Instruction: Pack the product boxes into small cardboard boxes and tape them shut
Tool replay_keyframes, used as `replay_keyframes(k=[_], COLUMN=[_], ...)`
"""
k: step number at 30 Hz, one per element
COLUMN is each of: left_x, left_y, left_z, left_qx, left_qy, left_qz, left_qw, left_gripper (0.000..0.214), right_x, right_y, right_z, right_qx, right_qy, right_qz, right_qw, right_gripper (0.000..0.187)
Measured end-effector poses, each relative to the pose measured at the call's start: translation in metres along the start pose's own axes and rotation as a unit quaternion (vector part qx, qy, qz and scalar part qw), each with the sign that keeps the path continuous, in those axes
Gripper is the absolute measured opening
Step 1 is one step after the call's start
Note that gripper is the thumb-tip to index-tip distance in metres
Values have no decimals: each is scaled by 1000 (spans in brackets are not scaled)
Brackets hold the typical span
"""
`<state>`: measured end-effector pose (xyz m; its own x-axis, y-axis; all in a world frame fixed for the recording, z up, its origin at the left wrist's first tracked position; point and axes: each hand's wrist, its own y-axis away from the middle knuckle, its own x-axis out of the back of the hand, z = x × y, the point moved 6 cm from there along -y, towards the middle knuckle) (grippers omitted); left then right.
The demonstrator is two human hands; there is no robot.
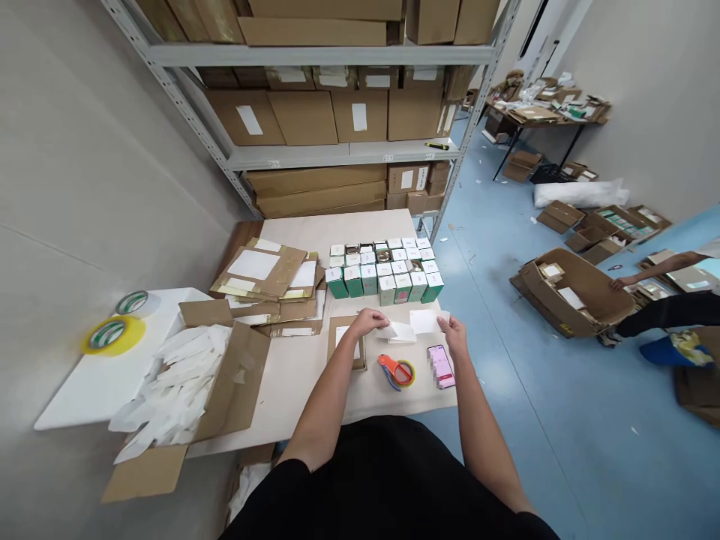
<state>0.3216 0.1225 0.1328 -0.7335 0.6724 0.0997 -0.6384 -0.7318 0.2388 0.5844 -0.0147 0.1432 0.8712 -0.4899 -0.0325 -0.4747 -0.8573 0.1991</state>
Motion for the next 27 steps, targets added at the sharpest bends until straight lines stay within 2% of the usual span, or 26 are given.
replay_keyframes(k=[2, 4, 7, 9, 12, 14, 17, 19, 21, 24, 27], left_x=[2, -3, -18, -18, -3, 6, 15, 24, 35, 47, 47], left_y=[2, 3, 7, 16, 44, 68, 100, 118, 133, 149, 154], left_z=[-6, -8, -5, 2, 16, 23, 25, 22, 19, 15, 19], left_qx=[-6, -5, 4, 9, -5, -11, 8, 15, 11, 8, 2], left_qy=[11, 17, 16, 23, 53, 47, 22, 53, 112, 178, 206], left_qz=[29, 42, 44, 71, 122, 102, 79, 123, 210, 319, 340], left_qw=[999, 999, 999, 997, 991, 994, 997, 991, 971, 931, 918], left_gripper=[38, 38, 51, 53, 50, 47, 40, 42, 48, 57, 62], right_x=[6, 0, -29, -52, -82, -103, -134, -150, -161, -174, -180], right_y=[-1, 0, 6, 12, 19, 22, 28, 33, 42, 62, 80], right_z=[-3, -11, -24, -34, -46, -53, -60, -60, -55, -44, -42], right_qx=[-25, -25, 6, 26, 40, 44, 44, 36, 15, -28, -36], right_qy=[-39, -57, -55, -27, 37, 62, 47, 14, -8, -2, -11], right_qz=[2, -16, -70, -107, -159, -195, -220, -195, -170, -203, -241], right_qw=[999, 998, 996, 994, 986, 978, 973, 980, 985, 979, 970], right_gripper=[52, 50, 45, 37, 24, 23, 36, 45, 46, 40, 37])
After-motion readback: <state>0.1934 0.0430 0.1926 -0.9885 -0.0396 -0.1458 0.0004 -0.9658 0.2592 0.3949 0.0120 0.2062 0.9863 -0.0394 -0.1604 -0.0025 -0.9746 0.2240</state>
